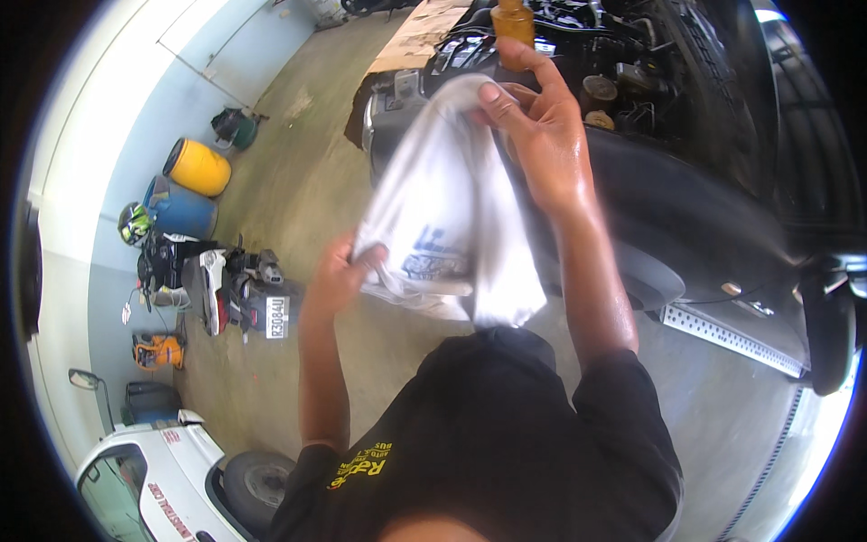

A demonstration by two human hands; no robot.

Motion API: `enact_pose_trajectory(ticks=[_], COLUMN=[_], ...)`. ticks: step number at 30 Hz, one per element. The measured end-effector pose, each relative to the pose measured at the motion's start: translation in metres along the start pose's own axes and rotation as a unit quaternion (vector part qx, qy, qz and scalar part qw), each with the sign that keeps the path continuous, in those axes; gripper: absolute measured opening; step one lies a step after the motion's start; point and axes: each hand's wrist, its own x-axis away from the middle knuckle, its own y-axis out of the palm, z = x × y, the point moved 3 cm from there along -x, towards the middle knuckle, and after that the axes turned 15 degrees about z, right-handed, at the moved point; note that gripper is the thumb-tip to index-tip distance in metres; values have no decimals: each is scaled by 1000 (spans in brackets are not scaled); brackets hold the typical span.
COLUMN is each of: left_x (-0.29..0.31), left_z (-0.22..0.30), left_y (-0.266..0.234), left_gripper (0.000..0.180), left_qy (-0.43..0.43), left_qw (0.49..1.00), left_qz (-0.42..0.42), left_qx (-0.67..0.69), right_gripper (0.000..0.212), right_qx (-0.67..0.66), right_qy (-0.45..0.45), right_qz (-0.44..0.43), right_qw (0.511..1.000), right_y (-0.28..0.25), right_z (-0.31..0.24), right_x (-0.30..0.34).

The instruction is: The person walks to a car with its hood open, wipes their hands with a cloth, and then sprays a cleaning solution from a bottle onto the engine bay. The person continues to spray different areas of the engine throughout the clip.

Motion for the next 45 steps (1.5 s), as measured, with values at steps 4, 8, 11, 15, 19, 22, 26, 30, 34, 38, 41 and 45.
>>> enact_pose_trajectory(ticks=[4, 8, 11, 15, 19, 22, 26, 30, 34, 38, 41, 45], left_x=[-11, -9, 3, 17, 19, 29, 52, 44, 46, 38, 0, -52], left_z=[-21, 2, -5, -5, -4, -1, -11, -14, -35, -54, -92, -164], left_y=[-13, -6, -49, -100, -73, -117, -166, -146, -162, -197, -215, -241], left_gripper=[43, 46, 51, 51, 47, 50, 54, 56, 62, 83, 78, 62], left_qy=[-57, -16, -16, -57, -5, -43, -9, 17, -11, -94, -123, -117], left_qw=[951, 957, 957, 917, 948, 935, 896, 862, 877, 923, 893, 826], left_qz=[108, 185, 289, 307, 243, 341, 323, 248, 198, 242, 286, 425], left_qx=[283, 224, 30, 249, 205, 92, 305, 442, 438, 285, 324, 353], right_gripper=[109, 41, 14, 15, 16, 18, 33, 38, 43, 43, 43, 44], right_qx=[324, 261, 286, 295, 273, 202, -330, -145, -7, -102, -1, 16], right_qy=[-179, -104, -44, -31, -34, 50, 339, 497, 496, 424, 286, -17], right_qz=[-84, -206, -184, -111, -406, -404, -279, -84, -491, -399, -502, -751], right_qw=[925, 937, 939, 948, 871, 891, 836, 851, 716, 807, 816, 660], right_y=[32, 66, 68, 71, 127, 118, 105, 100, 117, 111, 96, 139], right_z=[20, 56, 95, 84, 112, 122, 146, 263, 258, 214, 181, 119], right_x=[39, 92, 77, 54, 122, 103, 85, 146, 188, 138, 154, 252])
